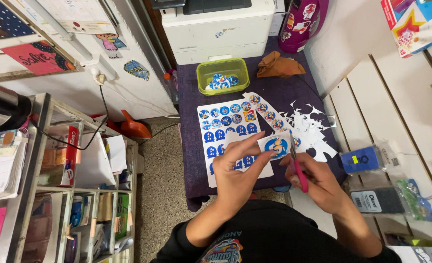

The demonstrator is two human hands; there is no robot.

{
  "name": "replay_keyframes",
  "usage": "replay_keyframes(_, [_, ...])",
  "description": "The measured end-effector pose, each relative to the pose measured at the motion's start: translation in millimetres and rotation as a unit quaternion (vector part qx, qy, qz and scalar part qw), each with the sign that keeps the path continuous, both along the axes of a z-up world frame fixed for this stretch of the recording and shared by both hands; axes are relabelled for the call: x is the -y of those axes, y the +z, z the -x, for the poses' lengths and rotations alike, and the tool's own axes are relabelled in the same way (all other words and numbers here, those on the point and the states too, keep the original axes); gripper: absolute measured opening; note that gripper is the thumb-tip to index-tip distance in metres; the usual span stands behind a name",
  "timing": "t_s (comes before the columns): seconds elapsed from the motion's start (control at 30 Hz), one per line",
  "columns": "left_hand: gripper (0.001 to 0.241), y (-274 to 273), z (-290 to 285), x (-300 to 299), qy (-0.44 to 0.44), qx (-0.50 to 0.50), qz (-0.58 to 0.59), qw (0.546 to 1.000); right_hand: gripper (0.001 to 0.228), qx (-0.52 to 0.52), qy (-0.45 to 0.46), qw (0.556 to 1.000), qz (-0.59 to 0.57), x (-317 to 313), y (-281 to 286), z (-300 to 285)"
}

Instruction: The person uses pink scissors to cut out circular blue stickers from a printed sheet. They hold the sheet with one hand and carefully trim around the edges of each sticker, placing the cut pieces into a green container on the table.

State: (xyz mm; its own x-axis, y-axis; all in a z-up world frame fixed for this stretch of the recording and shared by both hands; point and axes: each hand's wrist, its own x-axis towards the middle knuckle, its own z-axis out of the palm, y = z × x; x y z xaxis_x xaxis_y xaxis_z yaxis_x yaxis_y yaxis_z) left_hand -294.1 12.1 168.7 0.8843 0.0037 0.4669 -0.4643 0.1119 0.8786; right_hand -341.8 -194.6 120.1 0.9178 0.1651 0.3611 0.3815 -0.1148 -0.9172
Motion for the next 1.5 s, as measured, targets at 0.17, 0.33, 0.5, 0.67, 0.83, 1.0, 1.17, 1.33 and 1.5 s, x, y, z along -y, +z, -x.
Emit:
replay_keyframes(0.17, [0.048, -2.2, 0.0, 9.2, 0.021, -0.031, 0.019, 0.999, 0.028, -0.036, -0.006, 0.999, 0.032, -5.3, -3.0, 1.3])
replay_keyframes(0.33, [0.019, 7.6, 2.0, 20.0, -0.027, -0.1, 0.099, 0.99, 0.021, -0.066, -0.018, 0.997, 0.021, -19.9, -1.1, 1.0])
replay_keyframes(0.5, [0.019, 0.7, 4.1, 18.9, -0.024, -0.094, 0.043, 0.994, 0.01, -0.03, 0.054, 0.997, -0.044, -20.0, 9.1, -2.1])
replay_keyframes(0.67, [0.025, -2.0, 5.8, 18.6, -0.013, -0.09, 0.052, 0.994, 0.017, -0.05, 0.044, 0.998, -0.022, -13.4, 2.8, 0.5])
replay_keyframes(0.83, [0.032, -3.3, 6.8, 19.1, -0.003, -0.083, 0.062, 0.995, 0.029, -0.057, 0.028, 0.998, -0.009, -11.2, 0.3, 3.3])
replay_keyframes(1.0, [0.038, 8.6, 7.2, 14.5, 0.018, -0.084, 0.051, 0.995, 0.029, -0.061, 0.029, 0.998, -0.006, -13.3, -0.8, 4.7])
replay_keyframes(1.17, [0.042, 1.5, 7.8, 12.5, 0.006, -0.06, 0.028, 0.998, 0.031, -0.07, 0.051, 0.996, -0.023, -15.2, 8.1, 3.0])
replay_keyframes(1.33, [0.042, 4.7, 7.8, 8.7, 0.01, -0.083, 0.0, 0.997, 0.035, -0.074, 0.045, 0.996, -0.026, -14.6, 4.8, 3.1])
replay_keyframes(1.5, [0.054, 3.2, 5.3, 6.4, 0.044, -0.064, 0.008, 0.997, 0.029, -0.082, 0.038, 0.996, 0.005, -14.5, 6.2, 3.5])
